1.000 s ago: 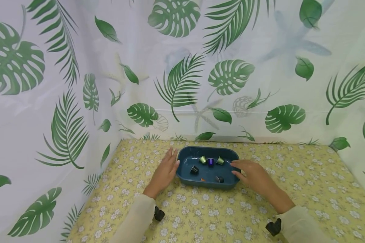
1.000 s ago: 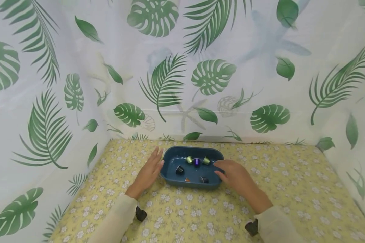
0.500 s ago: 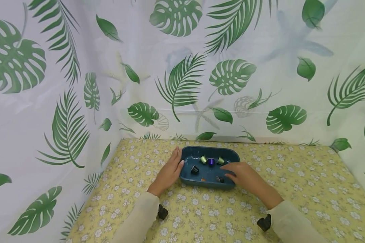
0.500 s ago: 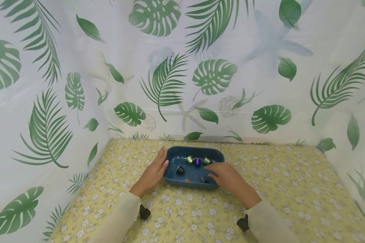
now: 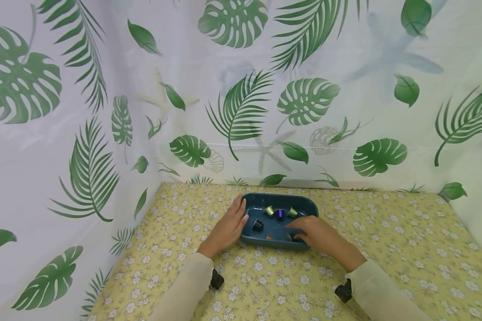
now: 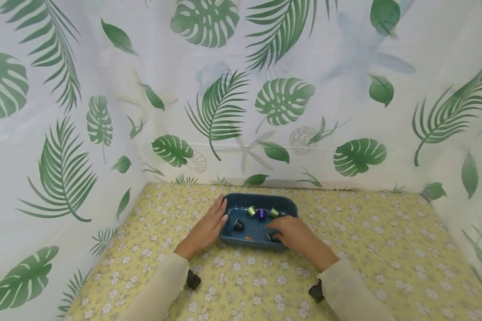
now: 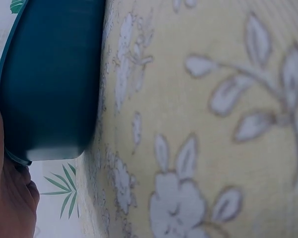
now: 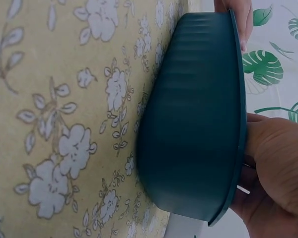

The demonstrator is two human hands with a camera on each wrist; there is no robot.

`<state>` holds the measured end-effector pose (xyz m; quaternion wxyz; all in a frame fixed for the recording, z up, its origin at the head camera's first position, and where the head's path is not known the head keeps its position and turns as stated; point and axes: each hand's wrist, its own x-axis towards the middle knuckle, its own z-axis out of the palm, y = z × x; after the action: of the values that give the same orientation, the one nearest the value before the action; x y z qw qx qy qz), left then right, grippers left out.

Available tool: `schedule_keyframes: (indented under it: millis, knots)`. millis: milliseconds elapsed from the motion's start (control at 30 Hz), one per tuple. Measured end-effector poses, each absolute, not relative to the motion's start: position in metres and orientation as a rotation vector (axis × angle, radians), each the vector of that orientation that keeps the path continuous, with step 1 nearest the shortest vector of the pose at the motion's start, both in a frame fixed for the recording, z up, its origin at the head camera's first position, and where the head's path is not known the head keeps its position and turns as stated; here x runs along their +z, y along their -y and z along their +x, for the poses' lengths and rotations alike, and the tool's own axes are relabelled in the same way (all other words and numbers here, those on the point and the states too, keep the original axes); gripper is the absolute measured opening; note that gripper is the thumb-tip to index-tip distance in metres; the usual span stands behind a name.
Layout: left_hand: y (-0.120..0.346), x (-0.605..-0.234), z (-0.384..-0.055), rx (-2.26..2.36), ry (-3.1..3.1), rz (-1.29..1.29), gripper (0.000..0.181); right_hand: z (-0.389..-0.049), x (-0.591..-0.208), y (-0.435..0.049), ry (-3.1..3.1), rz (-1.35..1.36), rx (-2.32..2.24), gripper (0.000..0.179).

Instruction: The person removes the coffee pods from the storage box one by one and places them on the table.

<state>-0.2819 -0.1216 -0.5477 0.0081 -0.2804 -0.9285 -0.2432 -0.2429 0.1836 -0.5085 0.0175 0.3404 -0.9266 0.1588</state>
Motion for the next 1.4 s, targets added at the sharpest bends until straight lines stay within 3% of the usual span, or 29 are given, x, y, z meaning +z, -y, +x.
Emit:
schedule_keyframes:
  millis: [900, 1400]
  knots:
    - [0.115, -0.547, -0.277, -0.697, 2.979, -0.757, 0.064, -0.261, -0.509, -0.173, 3.087, 1.169, 0.610, 0.034]
    - [0.115, -0.549, -0.277, -0.692, 3.008, -0.719, 0.068, -0.266, -0.512, -0.165, 3.181, 1.061, 0.645, 0.034]
